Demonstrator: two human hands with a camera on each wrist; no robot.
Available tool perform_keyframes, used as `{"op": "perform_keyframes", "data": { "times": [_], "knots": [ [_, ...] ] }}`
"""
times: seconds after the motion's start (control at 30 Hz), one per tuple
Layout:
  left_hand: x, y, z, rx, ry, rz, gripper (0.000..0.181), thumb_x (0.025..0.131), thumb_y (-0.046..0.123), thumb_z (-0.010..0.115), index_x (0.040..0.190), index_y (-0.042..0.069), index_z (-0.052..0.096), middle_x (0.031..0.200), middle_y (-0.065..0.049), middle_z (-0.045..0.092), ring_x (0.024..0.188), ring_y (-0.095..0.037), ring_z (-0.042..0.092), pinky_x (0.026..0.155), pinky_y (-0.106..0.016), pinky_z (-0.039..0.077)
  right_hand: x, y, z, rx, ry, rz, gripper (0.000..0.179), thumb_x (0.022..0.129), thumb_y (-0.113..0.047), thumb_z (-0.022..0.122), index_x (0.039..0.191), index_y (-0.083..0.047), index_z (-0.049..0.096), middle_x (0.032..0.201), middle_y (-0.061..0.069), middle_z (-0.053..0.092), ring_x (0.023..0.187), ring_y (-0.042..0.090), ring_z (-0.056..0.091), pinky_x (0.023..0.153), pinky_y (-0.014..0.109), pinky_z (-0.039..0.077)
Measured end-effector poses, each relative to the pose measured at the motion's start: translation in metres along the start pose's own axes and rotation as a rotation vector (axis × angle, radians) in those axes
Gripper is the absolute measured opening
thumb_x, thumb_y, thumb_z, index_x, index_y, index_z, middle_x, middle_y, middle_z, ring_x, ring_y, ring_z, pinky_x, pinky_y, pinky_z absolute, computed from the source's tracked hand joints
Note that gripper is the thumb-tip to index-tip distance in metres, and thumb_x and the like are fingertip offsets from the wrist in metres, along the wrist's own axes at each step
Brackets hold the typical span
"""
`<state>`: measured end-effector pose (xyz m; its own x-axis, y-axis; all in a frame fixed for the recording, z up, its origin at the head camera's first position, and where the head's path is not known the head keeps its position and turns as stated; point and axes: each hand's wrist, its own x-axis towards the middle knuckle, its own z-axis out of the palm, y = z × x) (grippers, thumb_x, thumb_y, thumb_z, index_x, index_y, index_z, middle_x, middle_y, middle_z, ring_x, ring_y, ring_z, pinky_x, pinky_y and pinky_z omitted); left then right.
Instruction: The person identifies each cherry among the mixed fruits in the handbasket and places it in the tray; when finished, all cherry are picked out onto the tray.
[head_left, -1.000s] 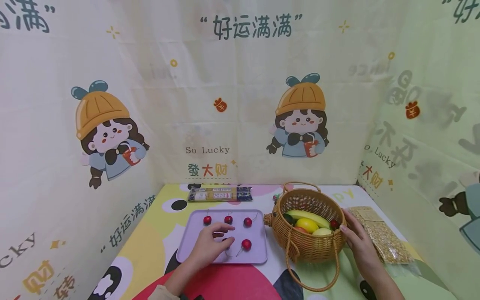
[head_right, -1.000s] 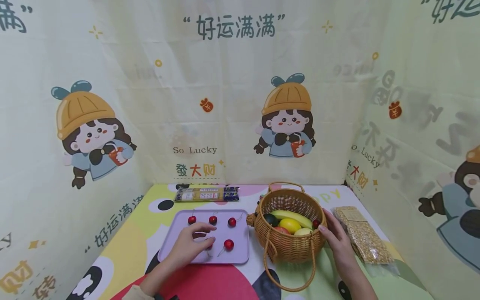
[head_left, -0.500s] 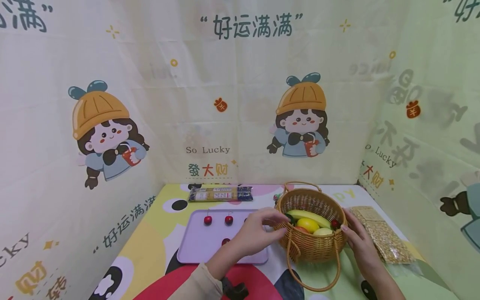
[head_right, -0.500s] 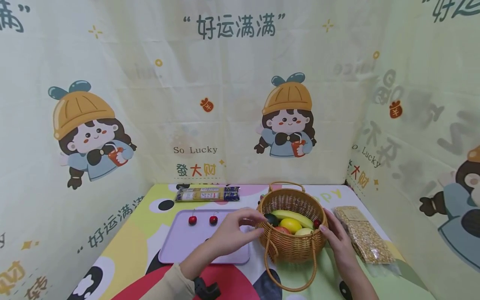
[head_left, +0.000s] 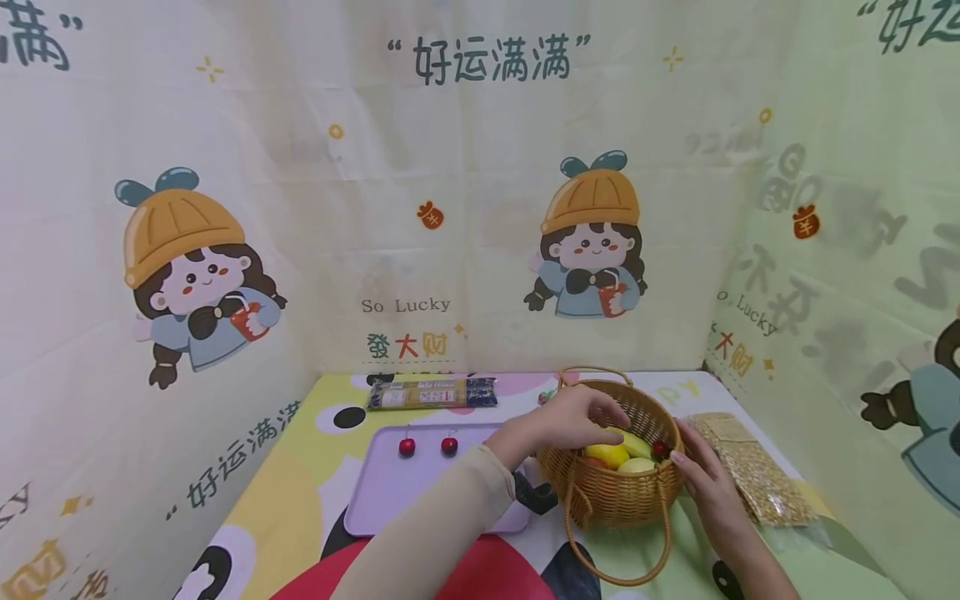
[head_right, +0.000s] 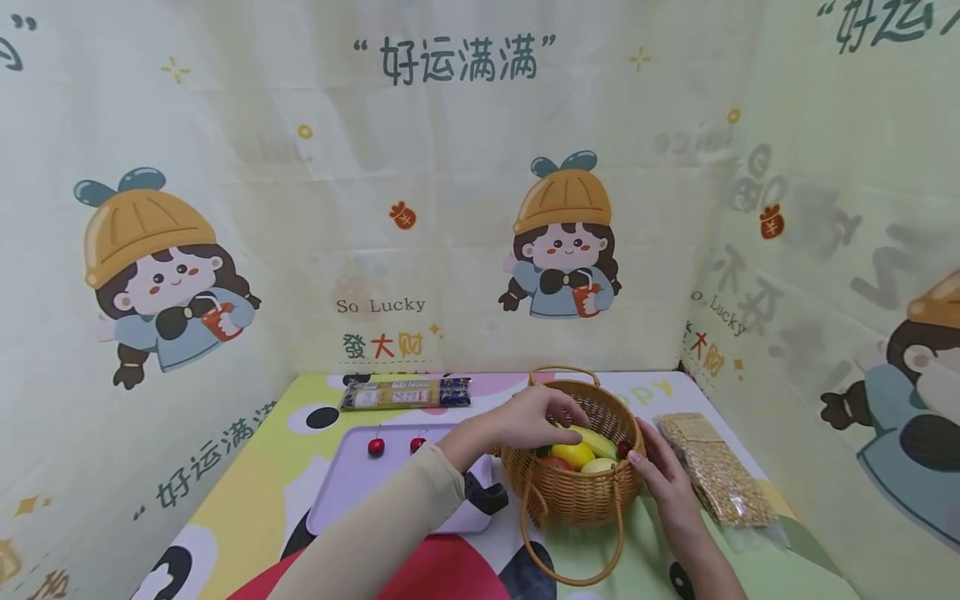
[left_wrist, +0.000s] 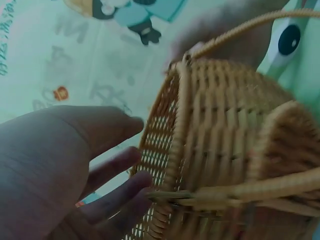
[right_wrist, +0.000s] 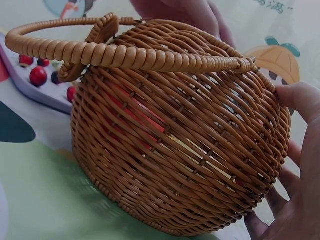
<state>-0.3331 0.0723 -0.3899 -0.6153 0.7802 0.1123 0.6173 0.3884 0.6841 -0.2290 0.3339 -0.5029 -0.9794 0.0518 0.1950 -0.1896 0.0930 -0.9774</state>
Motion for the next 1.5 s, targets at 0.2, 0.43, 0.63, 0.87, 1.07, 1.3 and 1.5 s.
{"op": "perform_keyframes", "data": {
  "times": [0.2,0.43,0.63,0.87,1.07,1.3,1.5],
  "knots": [
    [0.033,0.002,-0.006,0.01,-0.098,-0.014,0.023,0.104,0.025,0.08,0.126,0.019,0.083,0.114,0.013,0.079,0.102,0.003,0.068,0.092,-0.017,0.056,-0.001,0.0,-0.001,0.001,0.007,-0.004,0.063,0.12,-0.026,0.046,0.179,-0.025,0.023,0.182,0.006,0.023,0.136,-0.016,0.045,0.101,0.006,0.042],
    [0.056,-0.003,-0.001,-0.032,-0.179,-0.052,0.027,0.103,0.023,0.081,0.129,0.018,0.083,0.112,0.012,0.079,0.102,0.0,0.069,0.092,-0.019,0.057,-0.003,0.002,-0.001,0.012,0.008,0.004,0.064,0.12,-0.027,0.046,0.179,-0.022,0.021,0.183,0.004,0.022,0.136,-0.016,0.045,0.101,0.007,0.042],
    [0.069,-0.008,0.007,-0.002,-0.297,-0.097,0.031,0.102,0.019,0.081,0.134,0.02,0.082,0.133,0.003,0.081,0.11,0.0,0.069,0.099,-0.019,0.056,-0.004,0.002,0.002,0.02,0.019,0.003,0.064,0.12,-0.026,0.046,0.179,-0.023,0.022,0.183,0.006,0.021,0.138,-0.014,0.045,0.102,0.006,0.042],
    [0.088,-0.007,0.022,0.063,-0.409,-0.036,0.037,0.105,0.017,0.078,0.142,0.02,0.078,0.141,0.003,0.078,0.121,-0.002,0.069,0.095,-0.013,0.053,-0.004,0.003,0.004,0.031,0.01,0.008,0.063,0.12,-0.027,0.045,0.179,-0.026,0.022,0.185,0.009,0.018,0.138,-0.015,0.046,0.103,0.008,0.041],
    [0.097,-0.002,0.033,0.099,-0.452,-0.015,0.03,0.108,0.022,0.073,0.138,0.02,0.079,0.137,0.011,0.077,0.119,0.004,0.066,0.097,-0.01,0.05,-0.003,0.004,0.003,0.049,0.003,-0.011,0.063,0.121,-0.024,0.044,0.179,-0.024,0.022,0.185,0.009,0.018,0.136,-0.018,0.046,0.102,0.008,0.04],
    [0.099,-0.001,0.036,0.15,-0.476,-0.051,0.032,0.11,0.026,0.071,0.141,0.021,0.077,0.141,0.012,0.075,0.124,0.004,0.066,0.1,-0.011,0.049,-0.003,0.002,0.003,0.048,0.007,-0.005,0.064,0.121,-0.025,0.044,0.18,-0.023,0.021,0.183,0.005,0.021,0.138,-0.017,0.045,0.103,0.009,0.039],
    [0.101,0.0,0.035,0.111,-0.476,-0.081,0.02,0.109,0.023,0.073,0.128,0.017,0.078,0.123,0.009,0.076,0.104,-0.002,0.066,0.087,-0.015,0.053,-0.001,0.001,0.004,0.057,0.013,-0.017,0.064,0.12,-0.023,0.045,0.179,-0.019,0.021,0.182,0.007,0.021,0.138,-0.015,0.045,0.103,0.009,0.04]
  ]
}}
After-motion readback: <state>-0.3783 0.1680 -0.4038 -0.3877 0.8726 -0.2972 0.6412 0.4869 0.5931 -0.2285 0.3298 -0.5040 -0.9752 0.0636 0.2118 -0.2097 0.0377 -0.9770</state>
